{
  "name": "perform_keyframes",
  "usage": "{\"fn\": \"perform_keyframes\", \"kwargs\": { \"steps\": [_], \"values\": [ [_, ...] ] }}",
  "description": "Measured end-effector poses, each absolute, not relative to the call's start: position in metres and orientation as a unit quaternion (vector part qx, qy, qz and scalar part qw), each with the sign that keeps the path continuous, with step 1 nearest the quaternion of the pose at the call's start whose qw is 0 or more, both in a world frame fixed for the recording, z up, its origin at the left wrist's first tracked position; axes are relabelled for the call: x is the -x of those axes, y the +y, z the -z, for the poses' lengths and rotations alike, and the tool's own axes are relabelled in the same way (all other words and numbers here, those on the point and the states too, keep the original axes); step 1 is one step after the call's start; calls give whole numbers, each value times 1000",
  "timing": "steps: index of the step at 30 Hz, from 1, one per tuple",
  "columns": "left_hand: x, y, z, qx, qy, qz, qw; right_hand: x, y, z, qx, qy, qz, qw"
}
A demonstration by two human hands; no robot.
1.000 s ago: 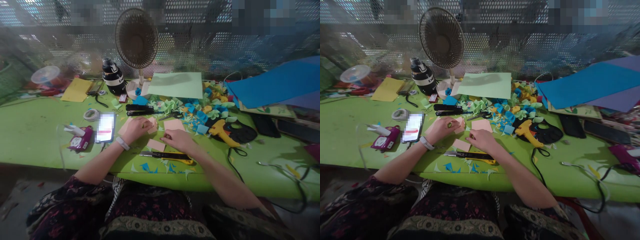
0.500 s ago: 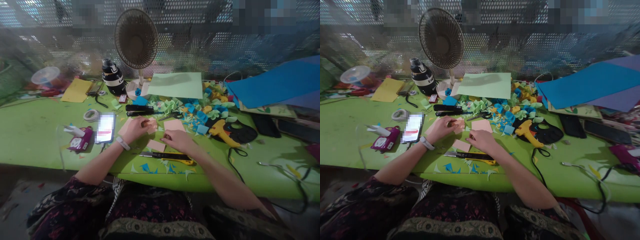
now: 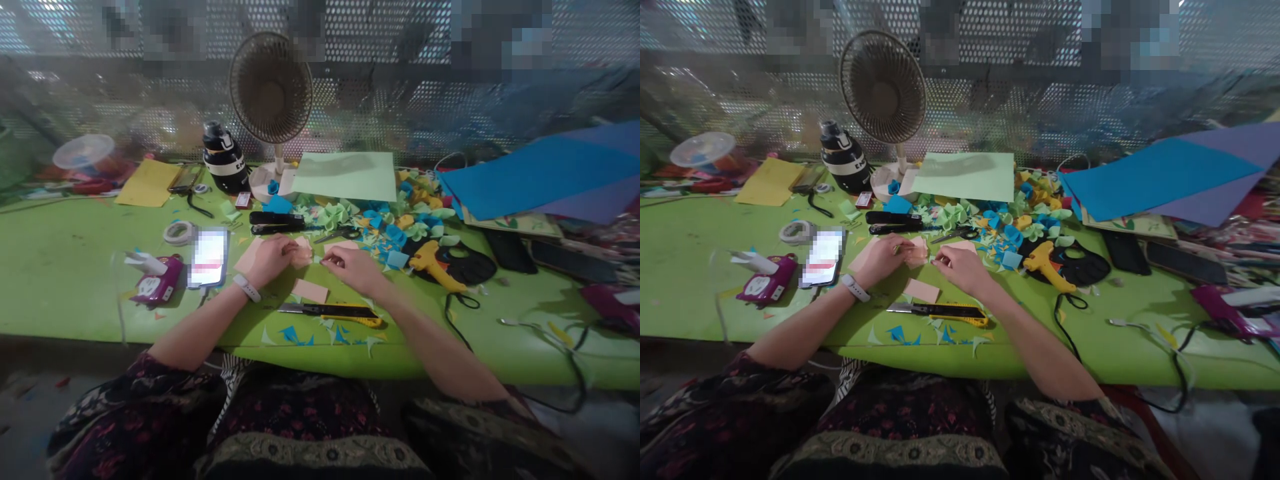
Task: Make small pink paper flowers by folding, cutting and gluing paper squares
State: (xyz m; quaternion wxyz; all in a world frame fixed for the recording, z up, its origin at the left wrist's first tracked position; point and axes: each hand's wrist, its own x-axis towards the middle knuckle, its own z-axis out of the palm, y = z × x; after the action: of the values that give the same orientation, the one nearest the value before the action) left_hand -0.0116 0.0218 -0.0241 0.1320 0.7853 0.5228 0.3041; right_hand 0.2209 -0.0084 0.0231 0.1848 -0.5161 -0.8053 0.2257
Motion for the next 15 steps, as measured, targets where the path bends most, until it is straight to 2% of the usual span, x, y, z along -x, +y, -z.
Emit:
{"fn": "perform_keyframes", "kwargs": {
  "steps": [7, 11, 15],
  "values": [
    [7, 11, 12, -806, 453, -376, -61, -221, -1, -16, 477, -800, -236, 278],
    [3, 1, 7, -814, 401, -411, -89, -215, -8, -11, 438, -787, -271, 340],
    [-2, -7, 5, -812, 362, -452, -73, -212, -15, -6, 405, -758, -295, 418]
  ]
}}
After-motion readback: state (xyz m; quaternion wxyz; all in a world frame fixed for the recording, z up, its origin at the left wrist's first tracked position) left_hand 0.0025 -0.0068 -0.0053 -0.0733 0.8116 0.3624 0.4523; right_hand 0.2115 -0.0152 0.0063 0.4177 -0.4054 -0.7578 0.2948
